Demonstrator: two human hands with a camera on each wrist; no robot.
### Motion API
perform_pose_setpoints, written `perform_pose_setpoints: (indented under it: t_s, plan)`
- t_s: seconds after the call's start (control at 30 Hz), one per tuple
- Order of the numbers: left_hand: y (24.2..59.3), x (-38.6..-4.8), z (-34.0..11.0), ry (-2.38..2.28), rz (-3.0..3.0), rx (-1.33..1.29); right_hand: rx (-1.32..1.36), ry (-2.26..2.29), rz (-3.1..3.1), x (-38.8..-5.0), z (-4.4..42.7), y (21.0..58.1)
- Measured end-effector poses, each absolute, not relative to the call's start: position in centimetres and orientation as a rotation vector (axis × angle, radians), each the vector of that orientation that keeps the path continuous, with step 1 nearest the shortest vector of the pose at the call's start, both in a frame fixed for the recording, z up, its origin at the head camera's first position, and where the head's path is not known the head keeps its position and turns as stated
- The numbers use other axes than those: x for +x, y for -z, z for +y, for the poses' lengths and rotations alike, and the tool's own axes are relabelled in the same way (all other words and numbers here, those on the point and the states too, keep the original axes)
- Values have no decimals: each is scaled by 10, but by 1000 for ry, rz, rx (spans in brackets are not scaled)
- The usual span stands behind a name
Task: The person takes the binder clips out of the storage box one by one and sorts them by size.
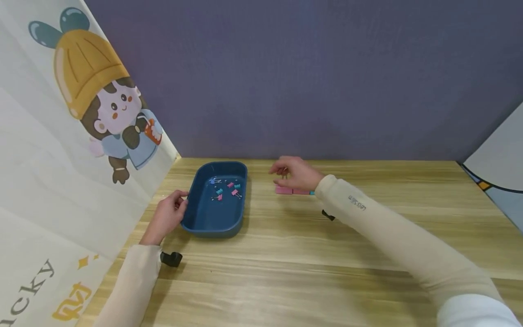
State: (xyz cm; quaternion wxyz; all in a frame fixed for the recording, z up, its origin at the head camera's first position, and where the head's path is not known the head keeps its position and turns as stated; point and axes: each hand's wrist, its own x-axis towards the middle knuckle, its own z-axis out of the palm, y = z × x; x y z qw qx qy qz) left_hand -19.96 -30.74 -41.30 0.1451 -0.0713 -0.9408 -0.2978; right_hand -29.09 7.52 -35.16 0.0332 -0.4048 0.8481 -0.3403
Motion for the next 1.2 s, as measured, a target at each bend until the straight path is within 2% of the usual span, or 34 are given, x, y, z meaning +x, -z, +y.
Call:
perform_pose_setpoints:
  t_s: [0.63,1.2]
  plan:
    - [413,-200,-305,884,-2719,-164,-1280,914,2592,-285,-3,365]
    - [412,-197,-304,924,-2746,-141,-1443,809,2539,-289,-61,388]
